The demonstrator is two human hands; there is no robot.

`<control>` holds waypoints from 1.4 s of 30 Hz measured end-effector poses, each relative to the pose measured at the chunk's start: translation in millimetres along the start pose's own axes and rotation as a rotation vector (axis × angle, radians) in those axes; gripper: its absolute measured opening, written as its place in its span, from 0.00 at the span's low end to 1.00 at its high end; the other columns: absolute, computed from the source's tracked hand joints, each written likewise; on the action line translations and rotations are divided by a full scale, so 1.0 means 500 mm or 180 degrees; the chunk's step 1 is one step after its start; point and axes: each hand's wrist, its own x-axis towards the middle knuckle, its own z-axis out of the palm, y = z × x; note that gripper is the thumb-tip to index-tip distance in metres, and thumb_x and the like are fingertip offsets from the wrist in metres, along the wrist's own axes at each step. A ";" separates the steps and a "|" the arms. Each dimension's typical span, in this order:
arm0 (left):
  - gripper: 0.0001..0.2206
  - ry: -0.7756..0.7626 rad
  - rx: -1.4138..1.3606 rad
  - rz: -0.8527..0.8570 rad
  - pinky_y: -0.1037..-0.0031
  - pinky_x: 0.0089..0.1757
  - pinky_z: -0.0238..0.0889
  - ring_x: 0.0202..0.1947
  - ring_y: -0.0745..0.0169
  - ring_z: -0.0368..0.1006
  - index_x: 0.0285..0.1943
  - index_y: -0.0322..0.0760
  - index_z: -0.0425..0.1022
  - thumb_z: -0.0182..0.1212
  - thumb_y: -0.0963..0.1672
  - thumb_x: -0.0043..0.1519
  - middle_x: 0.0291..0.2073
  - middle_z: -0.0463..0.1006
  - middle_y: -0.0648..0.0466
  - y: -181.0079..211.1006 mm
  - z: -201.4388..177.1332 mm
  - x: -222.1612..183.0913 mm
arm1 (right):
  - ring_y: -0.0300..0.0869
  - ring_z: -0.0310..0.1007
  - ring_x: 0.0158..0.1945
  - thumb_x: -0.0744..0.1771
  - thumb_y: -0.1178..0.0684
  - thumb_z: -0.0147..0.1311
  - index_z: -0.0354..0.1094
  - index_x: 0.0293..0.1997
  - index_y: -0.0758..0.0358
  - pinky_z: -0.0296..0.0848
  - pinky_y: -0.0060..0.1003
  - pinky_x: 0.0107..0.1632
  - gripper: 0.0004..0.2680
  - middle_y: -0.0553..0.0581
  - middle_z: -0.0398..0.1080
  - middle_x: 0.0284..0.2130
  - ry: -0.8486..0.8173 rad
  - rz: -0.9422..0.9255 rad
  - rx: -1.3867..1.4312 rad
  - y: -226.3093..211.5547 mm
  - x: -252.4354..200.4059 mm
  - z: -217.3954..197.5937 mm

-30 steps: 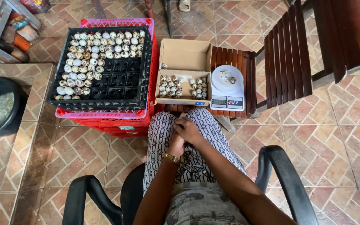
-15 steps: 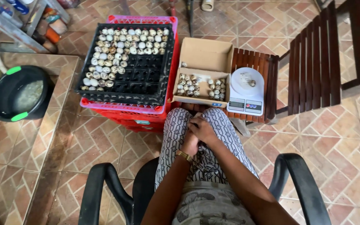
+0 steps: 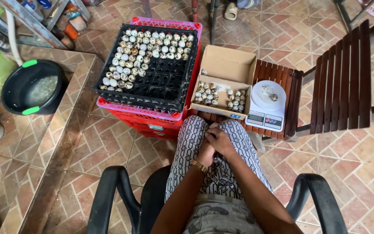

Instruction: The person is weighing individual quail eggs on a digital scale and then placing them into a cardboard box for sorting.

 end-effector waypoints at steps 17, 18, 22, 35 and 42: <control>0.15 -0.0777 -0.0930 -0.0343 0.58 0.43 0.64 0.37 0.50 0.70 0.47 0.31 0.76 0.51 0.49 0.69 0.41 0.75 0.41 -0.022 -0.015 0.020 | 0.62 0.76 0.47 0.68 0.46 0.55 0.77 0.43 0.61 0.75 0.54 0.51 0.10 0.67 0.75 0.38 0.0021 0.0280 0.0123 -0.007 -0.004 -0.001; 0.15 -0.0798 -0.0916 -0.0343 0.58 0.43 0.64 0.37 0.50 0.70 0.47 0.31 0.76 0.51 0.49 0.69 0.41 0.75 0.41 -0.026 -0.016 0.015 | 0.62 0.76 0.47 0.68 0.46 0.55 0.77 0.43 0.61 0.75 0.54 0.51 0.10 0.67 0.75 0.38 0.0031 0.0303 0.0129 -0.013 -0.008 -0.002; 0.15 -0.1057 -0.1115 -0.0421 0.59 0.43 0.64 0.38 0.51 0.70 0.47 0.31 0.76 0.51 0.49 0.69 0.42 0.75 0.42 -0.040 -0.018 0.007 | 0.65 0.76 0.46 0.68 0.47 0.55 0.77 0.43 0.62 0.74 0.55 0.52 0.10 0.70 0.76 0.38 0.0058 0.0284 0.0151 -0.034 -0.012 -0.016; 0.16 -0.2075 -0.1593 -0.0631 0.60 0.43 0.64 0.38 0.53 0.70 0.49 0.34 0.76 0.52 0.50 0.69 0.43 0.76 0.44 -0.081 -0.038 0.035 | 0.63 0.76 0.48 0.69 0.47 0.55 0.76 0.45 0.65 0.75 0.53 0.52 0.11 0.70 0.76 0.41 -0.0063 0.0269 0.0357 -0.059 -0.008 -0.023; 0.16 -0.2411 -0.1832 -0.0815 0.61 0.43 0.64 0.39 0.54 0.71 0.49 0.35 0.77 0.53 0.50 0.70 0.44 0.77 0.45 -0.083 -0.033 0.047 | 0.61 0.76 0.49 0.69 0.47 0.53 0.76 0.46 0.63 0.75 0.52 0.54 0.11 0.67 0.76 0.42 -0.0173 0.0368 0.0275 -0.088 -0.011 -0.042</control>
